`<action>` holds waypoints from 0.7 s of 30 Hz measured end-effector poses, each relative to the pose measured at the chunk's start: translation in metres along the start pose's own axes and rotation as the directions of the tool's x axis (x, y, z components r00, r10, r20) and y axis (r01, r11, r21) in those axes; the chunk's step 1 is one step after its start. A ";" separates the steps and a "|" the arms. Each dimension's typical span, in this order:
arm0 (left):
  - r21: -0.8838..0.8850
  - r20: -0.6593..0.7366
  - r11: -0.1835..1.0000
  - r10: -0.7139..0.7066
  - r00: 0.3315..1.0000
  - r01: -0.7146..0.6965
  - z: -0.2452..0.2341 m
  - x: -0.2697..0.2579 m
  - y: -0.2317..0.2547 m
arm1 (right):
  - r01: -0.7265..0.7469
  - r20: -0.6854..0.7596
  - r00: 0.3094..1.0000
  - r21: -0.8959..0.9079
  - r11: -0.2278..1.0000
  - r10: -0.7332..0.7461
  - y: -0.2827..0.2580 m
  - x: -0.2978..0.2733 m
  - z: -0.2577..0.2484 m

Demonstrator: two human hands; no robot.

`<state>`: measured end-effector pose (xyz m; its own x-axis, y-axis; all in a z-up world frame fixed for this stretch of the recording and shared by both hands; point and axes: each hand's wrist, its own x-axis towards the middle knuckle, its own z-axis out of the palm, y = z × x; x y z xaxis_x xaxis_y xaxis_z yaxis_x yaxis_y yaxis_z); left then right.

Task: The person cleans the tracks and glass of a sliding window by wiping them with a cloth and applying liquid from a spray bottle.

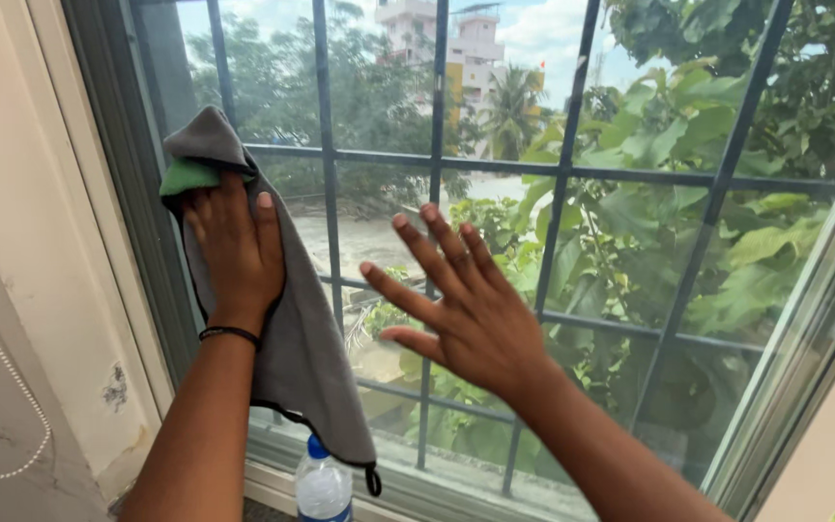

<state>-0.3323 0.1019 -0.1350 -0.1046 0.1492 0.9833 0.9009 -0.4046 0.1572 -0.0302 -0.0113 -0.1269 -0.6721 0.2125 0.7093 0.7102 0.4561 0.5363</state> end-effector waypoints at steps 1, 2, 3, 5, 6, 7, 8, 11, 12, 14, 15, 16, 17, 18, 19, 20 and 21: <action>0.010 -0.009 1.000 0.019 1.000 -0.018 0.002 -0.003 -0.006 | -0.016 0.003 1.000 0.003 1.000 0.015 0.000 0.000 -0.001; 0.019 -0.018 0.999 0.043 0.999 -0.042 0.005 -0.002 -0.014 | -0.035 0.002 0.999 0.004 0.999 0.035 0.001 0.001 -0.003; 0.002 -0.026 1.000 0.021 0.999 -0.021 0.006 -0.008 -0.024 | -0.055 0.002 0.998 0.006 0.998 0.055 0.000 0.003 -0.004; -0.028 -0.052 0.999 -0.021 0.998 0.020 0.005 -0.030 -0.049 | -0.179 -0.100 0.977 0.080 0.981 0.187 -0.010 0.008 -0.004; 0.026 -0.064 0.999 -0.019 0.998 0.020 0.009 -0.042 -0.059 | -0.229 -0.147 0.958 0.123 0.966 0.246 -0.016 0.012 -0.003; 0.081 -0.077 0.997 -0.016 0.997 0.022 0.016 -0.053 -0.065 | -0.200 -0.145 0.965 0.139 0.970 0.219 -0.022 0.020 0.001; 0.143 -0.088 0.989 -0.016 0.996 0.029 0.013 -0.064 -0.075 | -0.164 -0.142 0.972 0.163 0.973 0.188 -0.030 0.032 0.008; 0.174 0.004 0.984 0.031 1.000 -0.031 0.014 -0.087 -0.066 | -0.102 -0.151 0.980 0.183 0.978 0.131 -0.054 0.066 0.030; 0.117 0.065 0.990 0.067 0.996 -0.075 0.008 -0.090 -0.059 | -0.091 -0.155 0.981 0.178 0.980 0.120 -0.060 0.075 0.036; 0.011 0.086 0.988 0.150 0.985 -0.152 -0.005 -0.083 -0.055 | -0.059 -0.134 0.989 0.041 0.997 0.064 -0.064 0.078 0.043; -0.048 0.092 0.980 0.195 0.977 -0.191 -0.007 -0.075 -0.056 | -0.045 -0.120 0.992 -0.033 0.998 0.041 -0.064 0.077 0.046; -0.005 0.091 0.982 0.189 0.978 -0.189 -0.005 -0.061 -0.061 | -0.059 -0.127 0.990 -0.041 0.997 0.054 -0.064 0.077 0.048; 0.037 0.090 0.982 0.182 0.979 -0.186 -0.005 -0.044 -0.070 | -0.073 -0.134 0.989 -0.049 0.996 0.066 -0.065 0.077 0.049; 0.084 0.096 0.980 0.173 0.980 -0.181 -0.007 -0.032 -0.080 | -0.089 -0.139 0.987 -0.048 0.995 0.081 -0.067 0.076 0.051; 0.065 0.039 0.983 0.170 0.985 -0.172 -0.007 -0.019 -0.088 | -0.090 -0.123 0.989 -0.061 0.994 0.082 -0.066 0.076 0.051; 0.046 -0.013 0.985 0.165 0.986 -0.164 -0.009 -0.005 -0.095 | -0.093 -0.105 0.991 -0.070 0.993 0.086 -0.066 0.075 0.051; 0.027 -0.065 0.987 0.158 0.985 -0.157 -0.011 0.005 -0.100 | -0.096 -0.087 0.992 -0.078 0.992 0.089 -0.066 0.075 0.051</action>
